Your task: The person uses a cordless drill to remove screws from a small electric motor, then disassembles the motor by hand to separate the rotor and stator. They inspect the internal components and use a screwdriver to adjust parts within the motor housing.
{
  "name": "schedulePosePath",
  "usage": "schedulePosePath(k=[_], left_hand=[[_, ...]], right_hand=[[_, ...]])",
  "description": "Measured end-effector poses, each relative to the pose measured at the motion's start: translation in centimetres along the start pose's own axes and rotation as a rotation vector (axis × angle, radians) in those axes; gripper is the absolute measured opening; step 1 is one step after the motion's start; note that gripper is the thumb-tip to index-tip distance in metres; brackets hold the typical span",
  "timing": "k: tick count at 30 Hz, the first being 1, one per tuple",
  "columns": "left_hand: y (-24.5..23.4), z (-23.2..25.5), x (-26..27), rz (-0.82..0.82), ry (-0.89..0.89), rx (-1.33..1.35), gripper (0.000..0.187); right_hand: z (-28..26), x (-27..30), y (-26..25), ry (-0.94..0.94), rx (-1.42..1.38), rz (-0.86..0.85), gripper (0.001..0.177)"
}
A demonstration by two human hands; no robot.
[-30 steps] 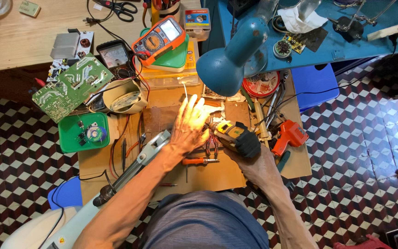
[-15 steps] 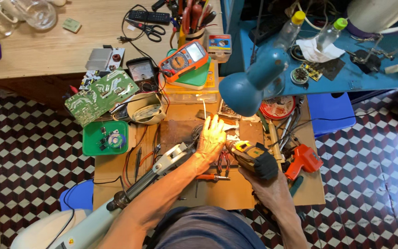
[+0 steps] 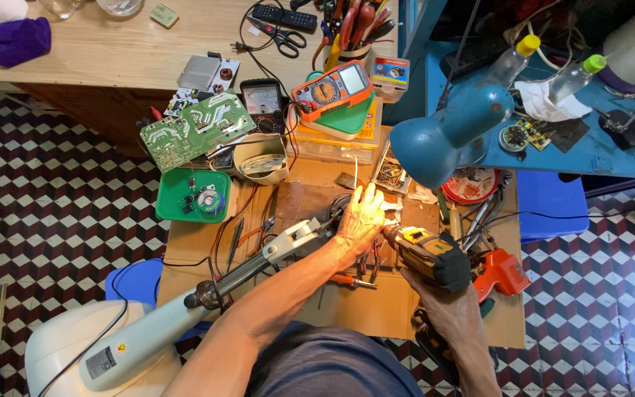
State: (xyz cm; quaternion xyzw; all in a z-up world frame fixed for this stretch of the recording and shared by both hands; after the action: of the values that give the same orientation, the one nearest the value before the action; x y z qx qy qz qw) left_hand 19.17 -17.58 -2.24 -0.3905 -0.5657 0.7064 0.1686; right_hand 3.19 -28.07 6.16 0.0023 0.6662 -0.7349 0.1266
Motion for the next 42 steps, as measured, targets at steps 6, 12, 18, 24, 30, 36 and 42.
schedulePosePath(k=[6, 12, 18, 24, 30, 36, 42], left_hand=[[0.3, -0.4, 0.2, -0.074, 0.019, 0.018, 0.026], [-0.4, -0.3, 0.3, 0.192, 0.089, 0.031, 0.003], [0.2, -0.5, 0.5, 0.233, 0.274, 0.052, 0.012], [2.2, -1.0, 1.0, 0.184, 0.297, 0.08, 0.011], [3.8, -0.5, 0.4, -0.023, 0.207, -0.126, 0.02], [3.6, -0.2, 0.0, -0.084, 0.158, -0.027, 0.016], [0.7, -0.5, -0.2, 0.132, 0.287, -0.05, 0.009]], right_hand=[[-0.6, -0.2, -1.6, 0.136, -0.248, 0.071, 0.06], [0.5, 2.3, -4.8, 1.097, -1.087, 0.019, 0.037], [2.0, 5.2, -4.9, 1.2, -1.179, 0.307, 0.036], [2.3, 6.6, -3.2, 1.249, -1.169, 0.309, 0.037], [0.7, 5.8, -4.3, 1.31, -1.176, 0.281, 0.033], [-1.6, 5.5, -5.7, 1.368, -1.318, 0.329, 0.016], [-1.8, 5.7, -5.7, 1.378, -1.27, 0.257, 0.015]])
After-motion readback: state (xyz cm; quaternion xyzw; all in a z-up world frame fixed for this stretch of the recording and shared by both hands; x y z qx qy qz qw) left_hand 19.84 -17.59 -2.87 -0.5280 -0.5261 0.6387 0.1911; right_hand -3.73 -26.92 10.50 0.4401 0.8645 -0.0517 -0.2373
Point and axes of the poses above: each hand's wrist, its own x-axis away from the middle knuckle, its own y-axis out of the palm, z = x × y, the point moved 5 cm from there along -x, towards the middle knuckle, and after that the axes turned 8 degrees about z, right-handed, at the moved point
